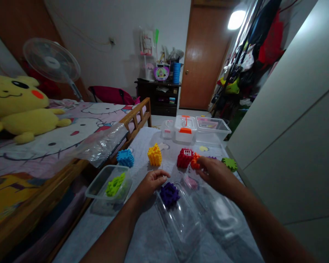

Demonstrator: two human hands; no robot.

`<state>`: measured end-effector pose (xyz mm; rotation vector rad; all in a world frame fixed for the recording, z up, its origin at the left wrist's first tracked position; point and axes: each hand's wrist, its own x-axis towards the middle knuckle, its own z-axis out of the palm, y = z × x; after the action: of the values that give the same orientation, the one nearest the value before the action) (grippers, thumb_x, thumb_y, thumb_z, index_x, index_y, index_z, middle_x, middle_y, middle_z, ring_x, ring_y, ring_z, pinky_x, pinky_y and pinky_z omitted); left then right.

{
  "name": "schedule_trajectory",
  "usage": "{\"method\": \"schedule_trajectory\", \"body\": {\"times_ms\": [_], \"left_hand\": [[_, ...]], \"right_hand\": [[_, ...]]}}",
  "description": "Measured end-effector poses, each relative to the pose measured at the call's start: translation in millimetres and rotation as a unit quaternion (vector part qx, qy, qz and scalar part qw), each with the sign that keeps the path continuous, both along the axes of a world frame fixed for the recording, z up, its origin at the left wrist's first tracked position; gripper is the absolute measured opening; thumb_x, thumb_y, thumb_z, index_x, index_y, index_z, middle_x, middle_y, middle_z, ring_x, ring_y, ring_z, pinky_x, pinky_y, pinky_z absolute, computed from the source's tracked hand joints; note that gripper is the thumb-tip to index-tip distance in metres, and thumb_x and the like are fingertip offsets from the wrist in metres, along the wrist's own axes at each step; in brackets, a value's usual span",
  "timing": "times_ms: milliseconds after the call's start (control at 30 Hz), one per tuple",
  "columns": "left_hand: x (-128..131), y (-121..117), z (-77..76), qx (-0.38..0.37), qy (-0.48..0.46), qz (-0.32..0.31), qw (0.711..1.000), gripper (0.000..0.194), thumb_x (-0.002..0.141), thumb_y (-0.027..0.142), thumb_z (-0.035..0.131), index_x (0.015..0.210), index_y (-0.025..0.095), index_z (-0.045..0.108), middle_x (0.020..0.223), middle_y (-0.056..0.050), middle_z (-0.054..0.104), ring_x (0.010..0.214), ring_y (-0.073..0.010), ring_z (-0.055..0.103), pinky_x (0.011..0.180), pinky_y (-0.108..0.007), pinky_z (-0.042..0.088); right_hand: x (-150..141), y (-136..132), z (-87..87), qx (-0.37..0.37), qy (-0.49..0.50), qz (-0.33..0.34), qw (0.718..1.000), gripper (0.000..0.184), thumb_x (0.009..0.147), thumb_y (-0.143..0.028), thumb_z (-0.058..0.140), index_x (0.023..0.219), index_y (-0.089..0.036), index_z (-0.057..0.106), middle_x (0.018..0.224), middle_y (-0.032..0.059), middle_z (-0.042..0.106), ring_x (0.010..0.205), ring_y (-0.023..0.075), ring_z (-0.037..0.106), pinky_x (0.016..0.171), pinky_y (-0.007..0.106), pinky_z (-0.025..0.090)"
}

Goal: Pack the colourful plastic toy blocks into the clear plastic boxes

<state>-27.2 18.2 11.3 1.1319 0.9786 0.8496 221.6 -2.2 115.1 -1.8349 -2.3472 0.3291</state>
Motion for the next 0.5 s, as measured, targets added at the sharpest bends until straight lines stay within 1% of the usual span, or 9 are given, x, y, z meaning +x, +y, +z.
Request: {"method": "schedule_trajectory", "body": {"times_ms": [33, 100, 167, 200, 267, 333, 400, 500], "left_hand": [[-0.1, 0.0, -0.4, -0.001, 0.000, 0.002, 1.000, 0.026, 0.070, 0.034, 0.071, 0.088, 0.015, 0.071, 0.058, 0.006, 0.043, 0.053, -0.0095, 0.036, 0.055, -0.024, 0.025], [-0.3, 0.4, -1.0, -0.001, 0.005, 0.003, 1.000, 0.026, 0.070, 0.035, 0.072, 0.088, 0.016, 0.071, 0.058, 0.006, 0.043, 0.054, -0.0097, 0.036, 0.055, -0.024, 0.025], [-0.5, 0.8, -1.2, 0.003, 0.013, -0.003, 1.000, 0.027, 0.070, 0.035, 0.072, 0.088, 0.015, 0.071, 0.057, 0.006, 0.042, 0.053, -0.0096, 0.036, 0.054, -0.024, 0.025], [-0.6, 0.9, -1.2, 0.004, 0.016, -0.006, 1.000, 0.027, 0.070, 0.035, 0.072, 0.088, 0.015, 0.071, 0.057, 0.006, 0.042, 0.053, -0.0096, 0.036, 0.054, -0.024, 0.025], [-0.8, 0.8, -0.9, 0.006, 0.018, -0.006, 1.000, 0.026, 0.072, 0.034, 0.070, 0.089, 0.015, 0.071, 0.057, 0.006, 0.042, 0.053, -0.0097, 0.036, 0.054, -0.024, 0.025], [-0.9, 0.7, -0.3, 0.005, 0.018, -0.001, 1.000, 0.026, 0.072, 0.035, 0.070, 0.090, 0.015, 0.071, 0.058, 0.005, 0.043, 0.054, -0.0100, 0.037, 0.054, -0.024, 0.025], [-1.0, 0.9, 0.6, 0.006, 0.020, -0.003, 1.000, 0.027, 0.071, 0.035, 0.070, 0.089, 0.015, 0.071, 0.058, 0.005, 0.043, 0.054, -0.0102, 0.037, 0.054, -0.024, 0.026], [-1.3, 1.3, 1.5, 0.008, 0.022, -0.010, 1.000, 0.027, 0.070, 0.035, 0.071, 0.087, 0.015, 0.072, 0.058, 0.005, 0.043, 0.054, -0.0100, 0.037, 0.054, -0.024, 0.026]], "right_hand": [[8.8, 13.5, 0.7, 0.014, -0.031, -0.023, 0.999, 0.018, 0.089, -0.023, 0.053, 0.103, -0.017, 0.063, 0.100, 0.0115, 0.071, 0.094, 0.0248, 0.064, 0.081, 0.033, 0.045], [19.5, 39.4, -3.3, 0.024, -0.087, -0.045, 0.995, 0.033, 0.085, -0.027, 0.060, 0.115, -0.014, 0.060, 0.116, 0.0162, 0.067, 0.112, 0.0302, 0.059, 0.092, 0.037, 0.041], [21.6, 60.5, -12.1, -0.011, -0.132, -0.059, 0.989, 0.053, 0.079, -0.035, 0.067, 0.125, -0.011, 0.055, 0.128, 0.0203, 0.061, 0.122, 0.0350, 0.052, 0.098, 0.041, 0.038], [20.3, 68.7, -17.4, -0.026, -0.142, -0.060, 0.988, 0.060, 0.076, -0.038, 0.069, 0.127, -0.010, 0.053, 0.131, 0.0220, 0.059, 0.124, 0.0365, 0.051, 0.099, 0.043, 0.037], [15.9, 81.3, -28.2, -0.048, -0.151, -0.057, 0.986, 0.069, 0.070, -0.040, 0.073, 0.128, -0.009, 0.051, 0.131, 0.0240, 0.059, 0.124, 0.0378, 0.051, 0.099, 0.044, 0.038], [12.0, 90.3, -38.2, -0.062, -0.156, -0.053, 0.984, 0.070, 0.066, -0.037, 0.074, 0.126, -0.009, 0.052, 0.124, 0.0240, 0.062, 0.119, 0.0379, 0.055, 0.096, 0.044, 0.039], [9.9, 97.3, -47.0, -0.080, -0.162, -0.047, 0.982, 0.071, 0.062, -0.034, 0.076, 0.124, -0.010, 0.053, 0.114, 0.0217, 0.067, 0.112, 0.0370, 0.061, 0.093, 0.044, 0.041], [9.3, 105.7, -58.3, -0.102, -0.165, -0.036, 0.980, 0.069, 0.058, -0.028, 0.076, 0.123, -0.015, 0.056, 0.103, 0.0151, 0.072, 0.101, 0.0333, 0.066, 0.087, 0.041, 0.044]]}}
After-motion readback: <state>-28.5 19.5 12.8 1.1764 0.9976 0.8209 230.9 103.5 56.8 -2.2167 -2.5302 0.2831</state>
